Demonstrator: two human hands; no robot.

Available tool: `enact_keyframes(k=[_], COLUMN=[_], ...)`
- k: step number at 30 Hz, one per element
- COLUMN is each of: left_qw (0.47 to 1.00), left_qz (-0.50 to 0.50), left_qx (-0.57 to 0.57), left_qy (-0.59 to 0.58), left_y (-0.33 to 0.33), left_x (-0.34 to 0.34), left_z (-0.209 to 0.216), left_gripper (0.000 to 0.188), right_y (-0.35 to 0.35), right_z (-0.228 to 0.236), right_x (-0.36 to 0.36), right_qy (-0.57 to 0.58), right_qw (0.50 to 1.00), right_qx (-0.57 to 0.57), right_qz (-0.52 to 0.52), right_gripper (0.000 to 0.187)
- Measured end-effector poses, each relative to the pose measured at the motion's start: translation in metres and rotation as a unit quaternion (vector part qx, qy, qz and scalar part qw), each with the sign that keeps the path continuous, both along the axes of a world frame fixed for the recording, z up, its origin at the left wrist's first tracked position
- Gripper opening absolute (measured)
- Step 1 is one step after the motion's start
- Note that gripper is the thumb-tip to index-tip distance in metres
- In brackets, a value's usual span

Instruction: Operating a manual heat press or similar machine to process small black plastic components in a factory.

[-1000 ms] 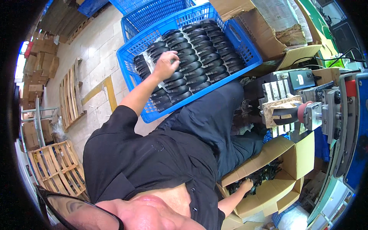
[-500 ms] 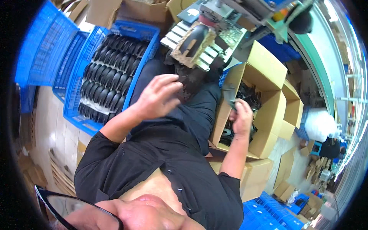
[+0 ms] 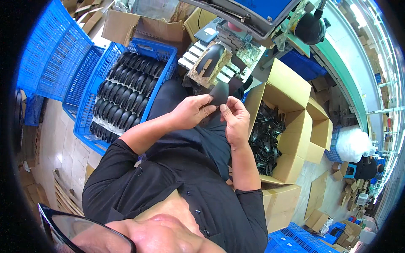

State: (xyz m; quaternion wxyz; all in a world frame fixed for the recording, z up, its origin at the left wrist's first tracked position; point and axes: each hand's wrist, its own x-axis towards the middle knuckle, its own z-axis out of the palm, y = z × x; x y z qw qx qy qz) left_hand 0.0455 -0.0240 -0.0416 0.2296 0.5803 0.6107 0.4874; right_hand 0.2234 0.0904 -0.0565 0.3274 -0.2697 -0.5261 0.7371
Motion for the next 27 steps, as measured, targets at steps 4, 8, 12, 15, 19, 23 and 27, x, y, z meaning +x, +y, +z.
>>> enact_keyframes(k=[4,8,12,15,19,23,27], left_qw=[0.996,0.960,0.913,0.918,0.922,0.927,0.917], left_qz=[-0.035,0.123,0.251,0.252,0.312,0.341,0.383], left_qx=[0.038,0.136,0.102,0.053,0.112,0.099,0.059], left_qy=[0.066,0.212,0.305,0.302,0.200,0.121,0.094], left_y=[0.017,0.037,0.077,0.089,0.077,0.036,-0.028], left_x=[-0.019,-0.040,-0.067,-0.069,-0.075,-0.092,-0.115], left_z=[0.015,0.039,0.039,0.039,0.052,0.049,0.024], left_gripper=[0.024,0.034,0.051,0.045,0.041,0.041,0.039], right_y=[0.012,0.029,0.042,0.049,0.059,0.072,0.058], right_z=[0.009,0.011,0.019,0.023,0.029,0.029,0.033], right_x=[-0.009,-0.013,-0.025,-0.039,-0.065,-0.107,-0.138], right_qy=[-0.004,0.040,0.045,0.047,0.038,0.008,-0.080], right_qw=[0.999,0.998,0.996,0.995,0.996,0.998,0.978], right_qx=[0.041,0.019,0.009,0.013,0.018,0.057,0.164], right_qz=[-0.005,-0.043,-0.083,-0.084,-0.074,-0.031,-0.095], right_gripper=[0.024,0.026,0.025,0.026,0.032,0.040,0.052])
